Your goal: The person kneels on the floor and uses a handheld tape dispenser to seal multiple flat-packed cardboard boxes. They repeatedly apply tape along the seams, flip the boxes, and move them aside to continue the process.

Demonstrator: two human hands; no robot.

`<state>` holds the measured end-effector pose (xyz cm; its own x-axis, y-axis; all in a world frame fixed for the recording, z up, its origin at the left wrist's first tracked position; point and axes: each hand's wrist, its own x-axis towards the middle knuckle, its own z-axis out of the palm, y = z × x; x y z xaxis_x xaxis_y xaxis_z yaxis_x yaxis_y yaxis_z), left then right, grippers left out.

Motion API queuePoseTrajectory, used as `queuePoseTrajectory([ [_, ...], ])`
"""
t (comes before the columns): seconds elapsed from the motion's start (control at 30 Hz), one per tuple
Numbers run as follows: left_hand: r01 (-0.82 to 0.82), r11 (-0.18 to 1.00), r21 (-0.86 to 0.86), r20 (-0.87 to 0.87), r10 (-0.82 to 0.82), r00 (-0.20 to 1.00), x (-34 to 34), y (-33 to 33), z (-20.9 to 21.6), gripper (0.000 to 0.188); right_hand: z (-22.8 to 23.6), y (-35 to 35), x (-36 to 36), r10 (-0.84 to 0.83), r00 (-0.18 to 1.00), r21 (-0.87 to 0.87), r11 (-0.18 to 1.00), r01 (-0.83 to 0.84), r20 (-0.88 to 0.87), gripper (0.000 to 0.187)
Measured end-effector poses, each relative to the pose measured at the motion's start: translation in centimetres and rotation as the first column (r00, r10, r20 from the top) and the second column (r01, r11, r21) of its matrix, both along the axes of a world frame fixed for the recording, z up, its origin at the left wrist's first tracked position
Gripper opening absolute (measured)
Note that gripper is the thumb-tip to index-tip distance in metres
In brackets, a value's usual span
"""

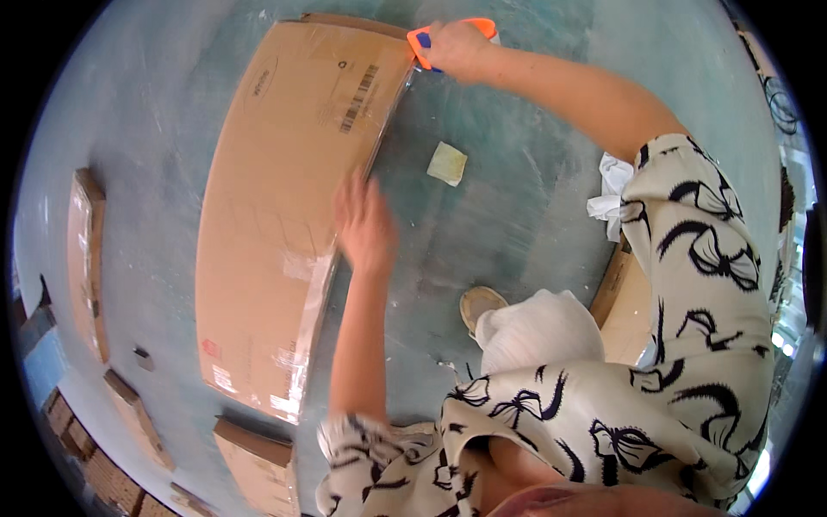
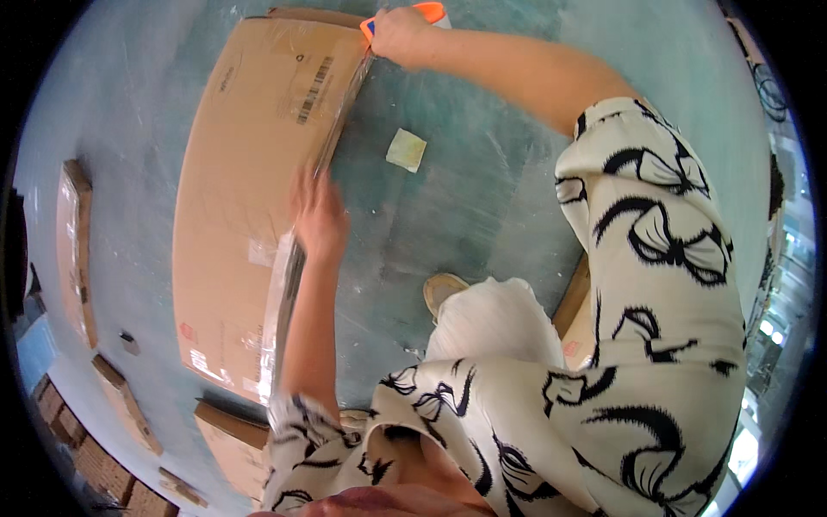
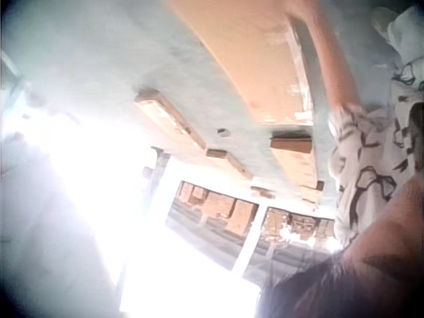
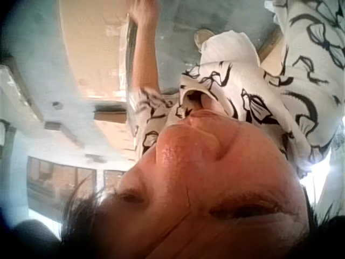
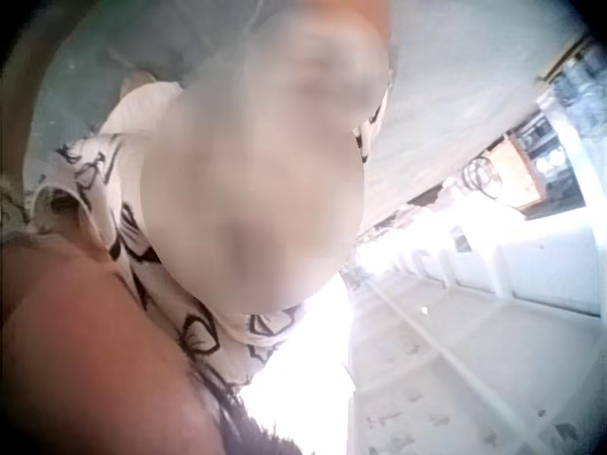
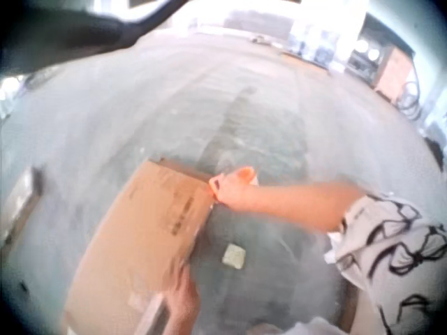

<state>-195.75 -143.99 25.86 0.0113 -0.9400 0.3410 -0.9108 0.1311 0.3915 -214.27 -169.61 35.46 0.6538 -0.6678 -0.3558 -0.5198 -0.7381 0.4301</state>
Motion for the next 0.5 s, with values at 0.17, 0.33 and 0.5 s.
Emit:
queuePoseTrajectory([
  [0.17,0.042,0.986,0.162,0.372,-0.100,0.923,-0.6,-15.7,-1.7,0.059,2.3,-1.6,1.6,-0.227,0.961,0.260,0.949,0.181,0.156,0.048],
  [0.33,0.038,0.964,0.263,0.451,-0.158,0.878,-3.5,-18.1,-2.9,0.066,0.5,-6.9,-16.2,-0.479,0.581,0.323,0.877,0.356,0.658,0.036],
  [0.5,-0.196,0.919,0.341,0.518,-0.010,0.855,-6.0,-22.8,-0.3,0.070,1.3,4.0,-23.4,-0.629,0.446,0.428,0.769,0.475,0.637,0.065],
])
